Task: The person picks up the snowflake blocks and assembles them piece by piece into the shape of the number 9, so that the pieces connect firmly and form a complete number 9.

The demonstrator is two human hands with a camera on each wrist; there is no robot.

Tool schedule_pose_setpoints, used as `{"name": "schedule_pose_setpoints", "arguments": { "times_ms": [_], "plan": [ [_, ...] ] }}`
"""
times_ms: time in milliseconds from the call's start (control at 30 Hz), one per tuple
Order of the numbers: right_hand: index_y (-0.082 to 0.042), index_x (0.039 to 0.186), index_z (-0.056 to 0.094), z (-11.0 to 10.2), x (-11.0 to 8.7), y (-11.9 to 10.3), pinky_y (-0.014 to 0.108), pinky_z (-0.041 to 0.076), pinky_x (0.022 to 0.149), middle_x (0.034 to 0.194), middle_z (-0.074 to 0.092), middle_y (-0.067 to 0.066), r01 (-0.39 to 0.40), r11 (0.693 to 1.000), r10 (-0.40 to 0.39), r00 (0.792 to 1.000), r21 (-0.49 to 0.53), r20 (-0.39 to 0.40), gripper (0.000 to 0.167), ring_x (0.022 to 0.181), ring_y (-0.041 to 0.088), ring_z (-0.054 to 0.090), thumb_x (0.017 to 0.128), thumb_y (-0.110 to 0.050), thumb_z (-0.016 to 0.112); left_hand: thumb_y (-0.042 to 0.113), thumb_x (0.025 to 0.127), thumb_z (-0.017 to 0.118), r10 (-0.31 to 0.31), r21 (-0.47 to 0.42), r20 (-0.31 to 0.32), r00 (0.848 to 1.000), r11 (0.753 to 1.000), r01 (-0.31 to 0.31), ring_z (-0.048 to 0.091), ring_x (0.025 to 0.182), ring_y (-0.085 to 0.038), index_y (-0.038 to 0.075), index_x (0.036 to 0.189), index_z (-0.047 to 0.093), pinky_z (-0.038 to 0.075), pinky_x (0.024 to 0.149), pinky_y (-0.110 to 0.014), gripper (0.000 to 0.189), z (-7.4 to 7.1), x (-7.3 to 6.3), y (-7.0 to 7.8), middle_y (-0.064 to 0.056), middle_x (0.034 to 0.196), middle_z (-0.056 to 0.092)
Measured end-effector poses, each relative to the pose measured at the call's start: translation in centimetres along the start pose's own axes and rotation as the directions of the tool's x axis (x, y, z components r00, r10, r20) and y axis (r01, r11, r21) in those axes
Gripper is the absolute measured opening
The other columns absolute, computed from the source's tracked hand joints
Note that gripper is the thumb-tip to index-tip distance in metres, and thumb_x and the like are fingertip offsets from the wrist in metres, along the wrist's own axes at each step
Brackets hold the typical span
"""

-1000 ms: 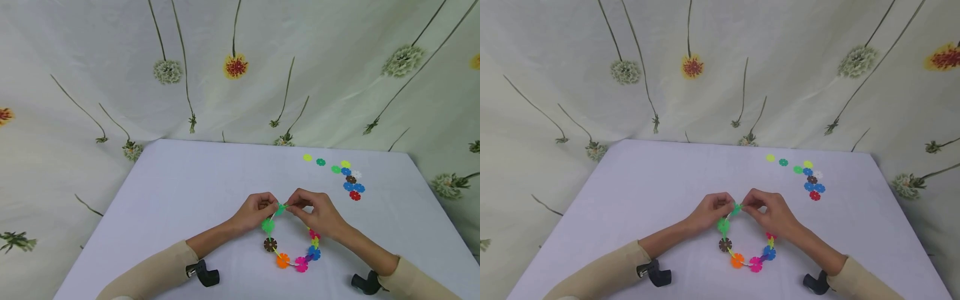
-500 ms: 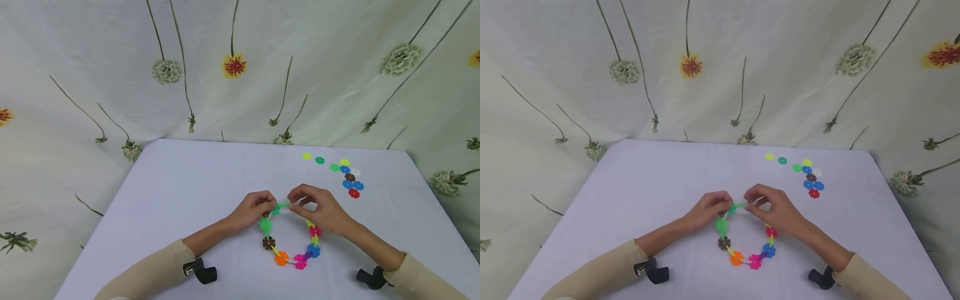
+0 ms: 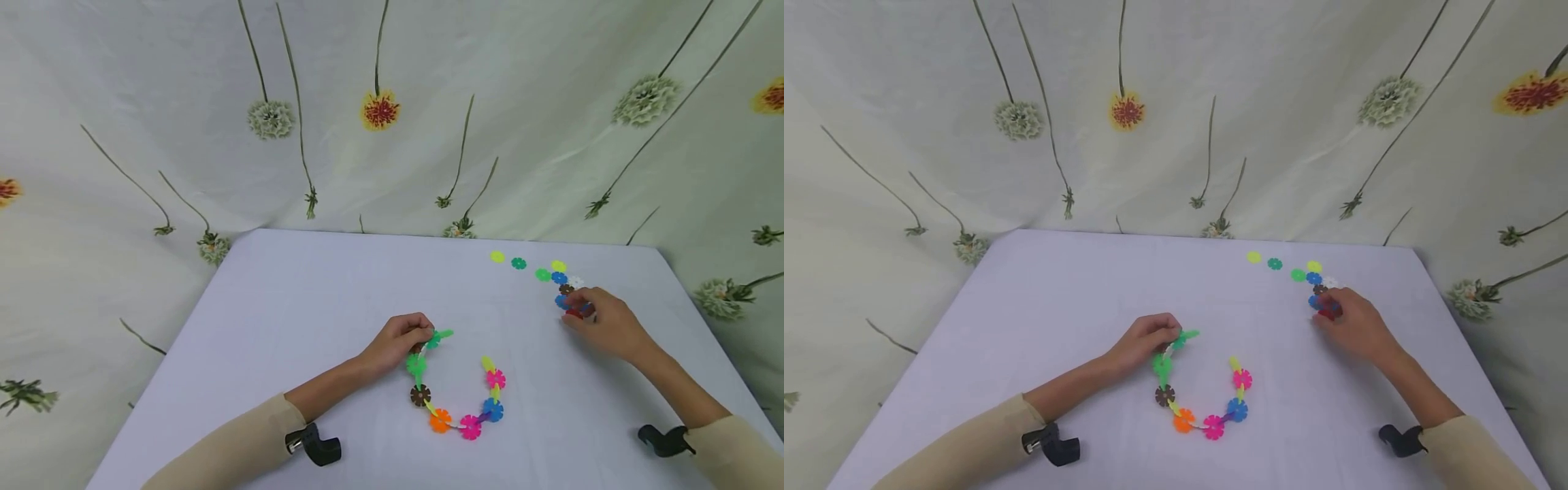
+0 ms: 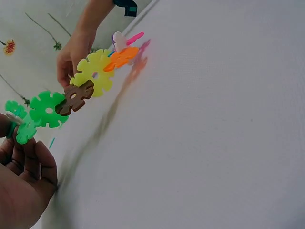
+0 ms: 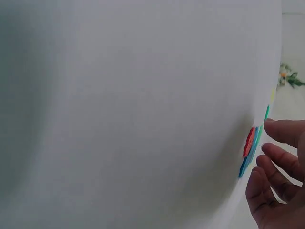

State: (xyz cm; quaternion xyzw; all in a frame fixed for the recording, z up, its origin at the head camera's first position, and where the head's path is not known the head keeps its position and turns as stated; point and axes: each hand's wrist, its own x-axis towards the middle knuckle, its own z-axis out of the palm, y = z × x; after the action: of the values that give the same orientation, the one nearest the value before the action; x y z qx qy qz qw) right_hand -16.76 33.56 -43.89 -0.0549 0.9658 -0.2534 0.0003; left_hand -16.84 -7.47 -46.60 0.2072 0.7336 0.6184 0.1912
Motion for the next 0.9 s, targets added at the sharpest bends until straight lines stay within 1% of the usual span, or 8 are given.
{"name": "schedule_pose_setpoints", "arguments": {
  "times_ms": [100, 200, 367, 433, 567, 700, 833, 900],
  "plan": [
    [0.003, 0.124, 0.069, -0.6, -0.1, 2.0, 0.03, 0.052, 0.073, 0.115, 0.067, 0.025, -0.025, 0.999, 0.025, 1.0, -0.044, -0.004, 0.04, 0.101, 0.036, 0.064, 0.096, -0.022, 0.079, 0.016, 0.107, 0.054, -0.017, -0.003, 0.001, 1.0, 1.0, 0.017, 0.047, 0.073, -0.008, -0.004, 0.105, 0.065, 0.042, 0.07, -0.019, 0.023, 0.0, -0.1, -0.2, 0.004, 0.081, 0.052],
    [0.004, 0.122, 0.069, -0.7, 0.0, 2.9, 0.03, 0.054, 0.072, 0.113, 0.068, 0.025, -0.02, 0.999, 0.02, 1.0, -0.036, -0.002, 0.038, 0.098, 0.035, 0.065, 0.095, -0.02, 0.08, 0.016, 0.107, 0.054, -0.029, -0.004, -0.002, 1.0, 1.0, 0.029, 0.047, 0.073, -0.009, -0.004, 0.105, 0.065, 0.042, 0.07, -0.019, 0.023, -0.1, -0.1, -0.3, 0.004, 0.08, 0.052],
    [0.003, 0.119, 0.07, -0.8, 0.5, 3.1, 0.03, 0.055, 0.073, 0.108, 0.072, 0.022, -0.019, 1.0, 0.02, 1.0, -0.024, 0.016, 0.032, 0.095, 0.033, 0.067, 0.095, -0.017, 0.08, 0.017, 0.107, 0.055, -0.044, -0.018, -0.001, 0.999, 0.999, 0.044, 0.047, 0.074, -0.009, -0.003, 0.106, 0.066, 0.042, 0.07, -0.018, 0.022, 0.0, 0.0, -0.1, 0.005, 0.08, 0.052],
    [0.003, 0.118, 0.07, -0.9, 0.5, 3.1, 0.032, 0.057, 0.074, 0.106, 0.073, 0.021, -0.02, 1.0, 0.02, 1.0, -0.02, 0.021, 0.031, 0.094, 0.033, 0.068, 0.095, -0.017, 0.08, 0.017, 0.107, 0.055, -0.05, -0.027, 0.001, 0.999, 0.998, 0.05, 0.047, 0.073, -0.009, -0.002, 0.106, 0.065, 0.042, 0.07, -0.018, 0.022, 0.0, 0.0, -0.1, 0.005, 0.08, 0.052],
    [-0.001, 0.12, 0.07, -0.8, 0.3, 3.0, 0.033, 0.057, 0.074, 0.105, 0.073, 0.018, -0.012, 1.0, 0.012, 1.0, -0.014, 0.014, 0.032, 0.094, 0.031, 0.069, 0.096, -0.021, 0.079, 0.017, 0.107, 0.055, -0.052, -0.031, 0.004, 0.999, 0.998, 0.052, 0.046, 0.072, -0.01, -0.002, 0.105, 0.065, 0.042, 0.069, -0.018, 0.021, 0.0, 0.0, -0.2, 0.004, 0.079, 0.051],
    [-0.004, 0.123, 0.071, -0.6, 0.4, 3.0, 0.026, 0.053, 0.071, 0.108, 0.071, 0.017, 0.008, 1.0, -0.008, 1.0, -0.016, 0.02, 0.035, 0.093, 0.027, 0.066, 0.097, -0.025, 0.08, 0.018, 0.107, 0.055, -0.049, -0.025, 0.002, 0.999, 0.998, 0.049, 0.047, 0.072, -0.009, -0.003, 0.106, 0.065, 0.042, 0.069, -0.018, 0.023, 0.1, 0.0, 0.0, 0.004, 0.079, 0.051],
    [-0.001, 0.119, 0.069, -0.5, 0.8, 2.9, 0.022, 0.051, 0.068, 0.111, 0.068, 0.02, 0.012, 1.0, -0.012, 0.999, 0.0, 0.037, 0.033, 0.093, 0.027, 0.062, 0.096, -0.021, 0.081, 0.018, 0.107, 0.055, -0.051, -0.023, -0.003, 0.999, 0.998, 0.051, 0.047, 0.073, -0.008, -0.004, 0.107, 0.065, 0.042, 0.07, -0.018, 0.024, 0.1, 0.0, 0.1, 0.004, 0.079, 0.052],
    [-0.001, 0.117, 0.065, -0.5, 1.0, 2.8, 0.02, 0.051, 0.07, 0.111, 0.068, 0.021, 0.01, 1.0, -0.01, 0.999, 0.011, 0.034, 0.031, 0.094, 0.029, 0.064, 0.096, -0.018, 0.08, 0.018, 0.107, 0.055, -0.054, -0.022, -0.005, 0.999, 0.998, 0.053, 0.048, 0.073, -0.008, -0.004, 0.107, 0.066, 0.042, 0.07, -0.018, 0.024, 0.1, 0.0, 0.1, 0.004, 0.079, 0.053]
  ]
}}
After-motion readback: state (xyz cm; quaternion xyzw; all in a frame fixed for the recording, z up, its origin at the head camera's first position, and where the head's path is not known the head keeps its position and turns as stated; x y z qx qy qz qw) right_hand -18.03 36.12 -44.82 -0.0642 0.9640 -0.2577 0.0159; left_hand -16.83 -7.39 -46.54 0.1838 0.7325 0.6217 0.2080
